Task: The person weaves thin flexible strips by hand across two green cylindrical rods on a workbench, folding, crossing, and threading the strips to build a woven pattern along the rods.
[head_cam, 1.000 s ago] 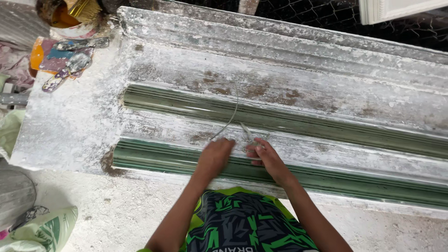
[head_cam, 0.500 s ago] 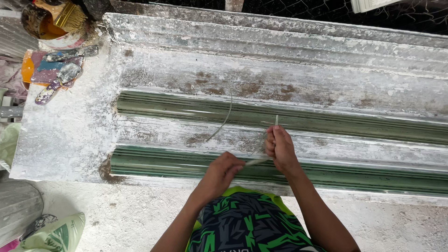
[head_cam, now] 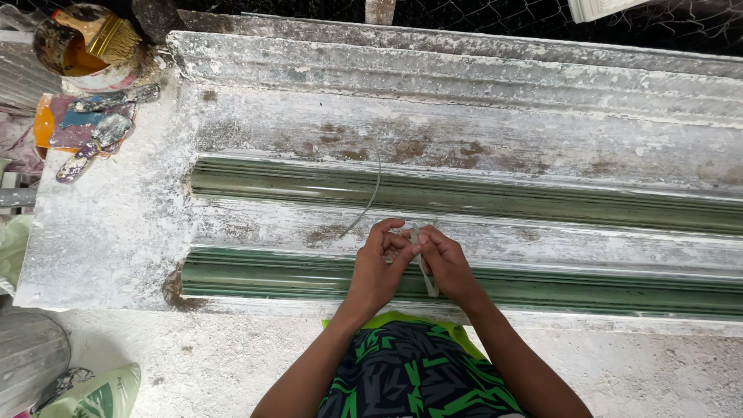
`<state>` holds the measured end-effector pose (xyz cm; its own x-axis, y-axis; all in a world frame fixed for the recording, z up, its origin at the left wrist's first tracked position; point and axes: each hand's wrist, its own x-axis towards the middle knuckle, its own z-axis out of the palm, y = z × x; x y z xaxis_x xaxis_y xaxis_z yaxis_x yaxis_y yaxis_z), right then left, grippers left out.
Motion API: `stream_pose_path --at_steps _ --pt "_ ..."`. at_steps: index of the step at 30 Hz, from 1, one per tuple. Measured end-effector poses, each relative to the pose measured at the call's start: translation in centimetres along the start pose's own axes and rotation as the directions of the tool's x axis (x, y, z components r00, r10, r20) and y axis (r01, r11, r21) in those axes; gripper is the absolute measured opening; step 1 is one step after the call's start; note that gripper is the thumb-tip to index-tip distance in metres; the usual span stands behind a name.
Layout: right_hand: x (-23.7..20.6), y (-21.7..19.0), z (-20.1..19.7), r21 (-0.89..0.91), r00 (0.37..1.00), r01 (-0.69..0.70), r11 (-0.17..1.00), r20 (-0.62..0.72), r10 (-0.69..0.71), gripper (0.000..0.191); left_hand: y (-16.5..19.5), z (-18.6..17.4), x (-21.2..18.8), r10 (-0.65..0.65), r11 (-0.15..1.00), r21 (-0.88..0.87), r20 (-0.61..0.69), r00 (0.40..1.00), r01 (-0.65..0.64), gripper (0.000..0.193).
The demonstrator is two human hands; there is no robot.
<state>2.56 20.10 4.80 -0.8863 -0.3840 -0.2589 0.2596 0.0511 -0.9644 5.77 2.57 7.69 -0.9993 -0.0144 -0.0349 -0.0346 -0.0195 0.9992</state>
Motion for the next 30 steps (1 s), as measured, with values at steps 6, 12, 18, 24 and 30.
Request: stream_pose_path --at_steps 6,12,18,24,30 --pt "-0.5 -0.1 0.0 0.172 0.993 -0.120 0.978 0.042 0.114 0.042 0.0 -0.3 0.3 -0.199 0.964 -0.173 0.031 0.980 0.201 0.047" --pt "-0.1 0.6 -0.3 0.266 0.980 -0.187 0.946 0.116 0.162 0.035 -0.1 -1.0 0.2 -0.256 0.957 -0.133 0.042 0.966 0.260 0.049" --pt "0.5 0.7 0.1 -0.022 0.995 0.087 0.996 0.043 -0.086 0.030 1.8 -1.6 -0.6 0.220 0.845 0.513 -0.073 0.973 -0.152 0.051" --pt "-0.1 -0.5 0.5 -0.416 1.000 0.015 0.909 0.026 -0.004 0.024 2.8 -3.3 -0.9 0.486 0.457 0.730 0.274 0.830 -0.508 0.054" --pt "-0.2 -1.9 -0.1 -0.534 0.988 0.094 0.840 0.156 -0.011 0.023 1.6 -3.9 -1.1 0.393 0.577 0.617 0.364 0.845 -0.534 0.044"
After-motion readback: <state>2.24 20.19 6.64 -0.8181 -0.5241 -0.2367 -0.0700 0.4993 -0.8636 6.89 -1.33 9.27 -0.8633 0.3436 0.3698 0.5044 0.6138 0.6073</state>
